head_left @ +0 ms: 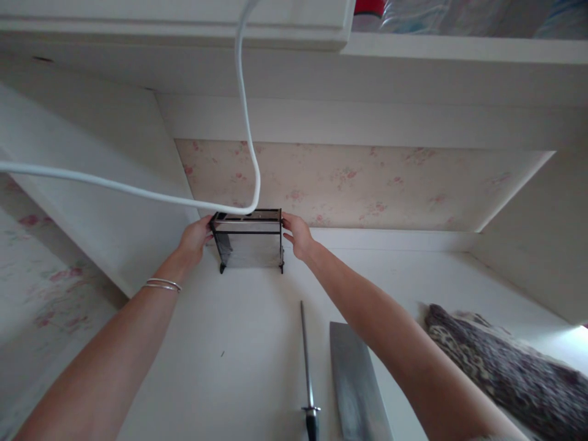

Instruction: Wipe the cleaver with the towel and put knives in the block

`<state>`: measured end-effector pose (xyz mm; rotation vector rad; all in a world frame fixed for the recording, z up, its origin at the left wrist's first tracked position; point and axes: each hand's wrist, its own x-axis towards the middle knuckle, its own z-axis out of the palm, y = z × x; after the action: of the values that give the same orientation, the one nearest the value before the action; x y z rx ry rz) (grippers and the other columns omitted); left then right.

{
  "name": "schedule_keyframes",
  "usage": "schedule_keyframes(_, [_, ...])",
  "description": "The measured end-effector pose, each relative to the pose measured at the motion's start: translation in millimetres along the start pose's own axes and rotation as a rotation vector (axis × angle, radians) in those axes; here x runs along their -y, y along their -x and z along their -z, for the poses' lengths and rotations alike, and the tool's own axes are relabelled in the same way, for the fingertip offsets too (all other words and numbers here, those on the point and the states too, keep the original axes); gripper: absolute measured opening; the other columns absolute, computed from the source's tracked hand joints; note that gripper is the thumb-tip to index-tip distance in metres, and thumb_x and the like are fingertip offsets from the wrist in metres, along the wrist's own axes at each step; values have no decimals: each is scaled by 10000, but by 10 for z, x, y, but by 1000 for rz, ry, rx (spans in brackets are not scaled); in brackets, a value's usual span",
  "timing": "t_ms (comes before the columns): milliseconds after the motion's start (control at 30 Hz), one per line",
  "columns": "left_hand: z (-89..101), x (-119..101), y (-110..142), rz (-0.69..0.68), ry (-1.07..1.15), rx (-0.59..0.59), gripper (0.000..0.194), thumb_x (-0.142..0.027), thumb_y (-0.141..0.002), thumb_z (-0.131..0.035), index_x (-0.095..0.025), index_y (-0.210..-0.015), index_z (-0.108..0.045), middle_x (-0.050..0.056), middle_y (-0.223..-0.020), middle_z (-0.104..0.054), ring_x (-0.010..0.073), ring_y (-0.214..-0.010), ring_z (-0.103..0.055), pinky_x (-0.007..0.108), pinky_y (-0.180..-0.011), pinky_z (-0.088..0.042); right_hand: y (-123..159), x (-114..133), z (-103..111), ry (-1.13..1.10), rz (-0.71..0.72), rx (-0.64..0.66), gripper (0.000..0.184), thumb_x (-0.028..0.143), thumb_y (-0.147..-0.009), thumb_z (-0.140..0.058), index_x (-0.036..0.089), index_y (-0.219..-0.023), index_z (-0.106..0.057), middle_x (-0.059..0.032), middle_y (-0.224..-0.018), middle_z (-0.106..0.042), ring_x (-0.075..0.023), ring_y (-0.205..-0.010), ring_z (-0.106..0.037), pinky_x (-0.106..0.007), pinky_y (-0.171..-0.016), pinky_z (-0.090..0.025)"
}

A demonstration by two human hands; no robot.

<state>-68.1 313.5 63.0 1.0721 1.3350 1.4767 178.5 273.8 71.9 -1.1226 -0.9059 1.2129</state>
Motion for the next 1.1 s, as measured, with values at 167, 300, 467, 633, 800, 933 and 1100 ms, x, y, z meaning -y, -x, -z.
schedule_keyframes(167, [-9, 49, 217, 59, 100, 69, 253, -322, -819, -539, -197, -1004, -658, 50, -1155, -662, 175, -1069, -587, 299, -911, -422, 13, -97, 195, -92, 61, -7, 385, 406, -640, -669, 208, -970, -672, -31, -1146, -645, -201, -1121, -517, -335, -940, -378])
schedule_keyframes(300, [-122, 60, 478, 46, 173, 166, 250, -323, -841, -547, -212, -1031, -666, 43, -1219, -645, 162, -1113, -584, 286, -952, -423, 50, -112, 387, -147, 109, -65, 423, 389, -597, -709, 209, -977, -670, -16, -1135, -649, -203, -1131, -516, -317, -928, -374])
schedule_keyframes(467, [-391, -31, 813, 28, 235, 281, 294, -338, -854, -561, -224, -1109, -652, 41, -1299, -600, 179, -1207, -536, 323, -1040, -384, 173, 67, 683, -203, 193, -99, 363, 338, -601, -712, 204, -937, -677, -5, -1073, -674, -200, -1081, -556, -294, -898, -402])
schedule_keyframes(633, [-711, -152, 1120, 38, 321, 411, 308, -326, -876, -539, -221, -1152, -627, 30, -1366, -544, 172, -1277, -472, 342, -1115, -305, 381, 256, 1108, -174, 310, -87, 208, 281, -673, -647, 223, -871, -674, 8, -1004, -690, -193, -1027, -591, -303, -878, -433])
schedule_keyframes(800, [-999, -128, 1306, 68, 357, 477, 345, -218, -825, -570, -181, -1165, -617, 55, -1361, -547, 183, -1264, -488, 345, -1119, -309, 663, 344, 1507, -115, 317, -78, 196, 255, -688, -599, 238, -870, -668, 12, -1047, -682, -197, -1060, -578, -298, -913, -429])
schedule_keyframes(933, [-1183, -40, 1441, 70, 367, 551, 366, -217, -806, -592, -181, -1168, -624, 57, -1357, -551, 190, -1261, -492, 355, -1118, -308, 895, 373, 1739, -101, 302, -95, 229, 245, -688, -593, 243, -904, -668, 5, -1054, -680, -197, -1056, -580, -284, -890, -444])
schedule_keyframes(1100, [-1356, 28, 1601, 65, 349, 616, 389, -227, -787, -615, -188, -1173, -635, 56, -1351, -555, 209, -1292, -460, 364, -1121, -290, 1116, 413, 1914, -105, 333, -96, 276, 214, -705, -574, 241, -960, -677, 5, -1071, -677, -185, -1078, -572, -260, -915, -446])
